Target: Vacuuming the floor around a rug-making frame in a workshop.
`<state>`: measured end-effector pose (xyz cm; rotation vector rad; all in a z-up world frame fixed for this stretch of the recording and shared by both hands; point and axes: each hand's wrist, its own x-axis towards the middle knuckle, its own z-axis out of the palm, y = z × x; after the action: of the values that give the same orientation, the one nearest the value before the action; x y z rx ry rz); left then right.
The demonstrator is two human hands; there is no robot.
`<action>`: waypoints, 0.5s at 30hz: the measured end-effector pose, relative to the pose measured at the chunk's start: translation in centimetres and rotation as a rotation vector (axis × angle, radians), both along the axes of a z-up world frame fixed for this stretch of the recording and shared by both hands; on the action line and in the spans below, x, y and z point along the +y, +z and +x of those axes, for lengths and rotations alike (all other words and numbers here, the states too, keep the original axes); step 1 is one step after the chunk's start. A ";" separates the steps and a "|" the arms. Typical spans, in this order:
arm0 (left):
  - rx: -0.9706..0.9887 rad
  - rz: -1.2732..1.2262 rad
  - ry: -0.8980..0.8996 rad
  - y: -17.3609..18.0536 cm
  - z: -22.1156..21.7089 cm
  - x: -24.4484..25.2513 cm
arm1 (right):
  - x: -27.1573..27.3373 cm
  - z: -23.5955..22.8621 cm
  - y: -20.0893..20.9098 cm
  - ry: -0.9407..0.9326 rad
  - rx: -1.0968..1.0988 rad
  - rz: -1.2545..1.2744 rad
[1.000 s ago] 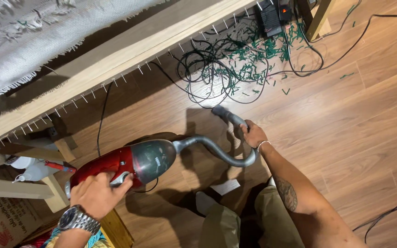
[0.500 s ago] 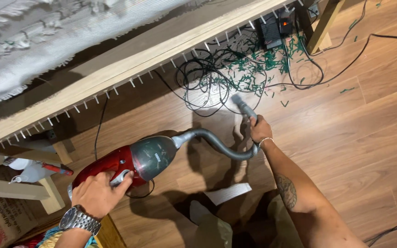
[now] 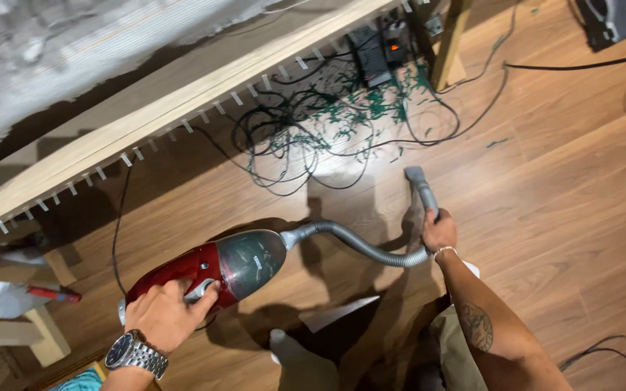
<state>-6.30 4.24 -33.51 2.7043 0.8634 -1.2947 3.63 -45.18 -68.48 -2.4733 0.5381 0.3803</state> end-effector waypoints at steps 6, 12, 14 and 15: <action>-0.105 0.004 -0.100 -0.3 2.7 -5.1 | -2.9 2.4 -1.6 0.095 0.175 0.113; -0.049 0.032 -0.079 0.8 5.1 -8.4 | -2.3 7.1 -1.0 0.154 0.333 0.287; -0.038 0.042 -0.057 0.9 5.3 -9.0 | -3.5 7.1 -0.9 0.150 0.387 0.350; -0.055 0.060 -0.059 0.9 5.2 -9.2 | -4.5 6.8 -1.2 0.197 0.376 0.414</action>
<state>-1.05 -4.97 -32.66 2.8170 0.8368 -1.2169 10.43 -49.69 -69.68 -2.0629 0.3195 0.9476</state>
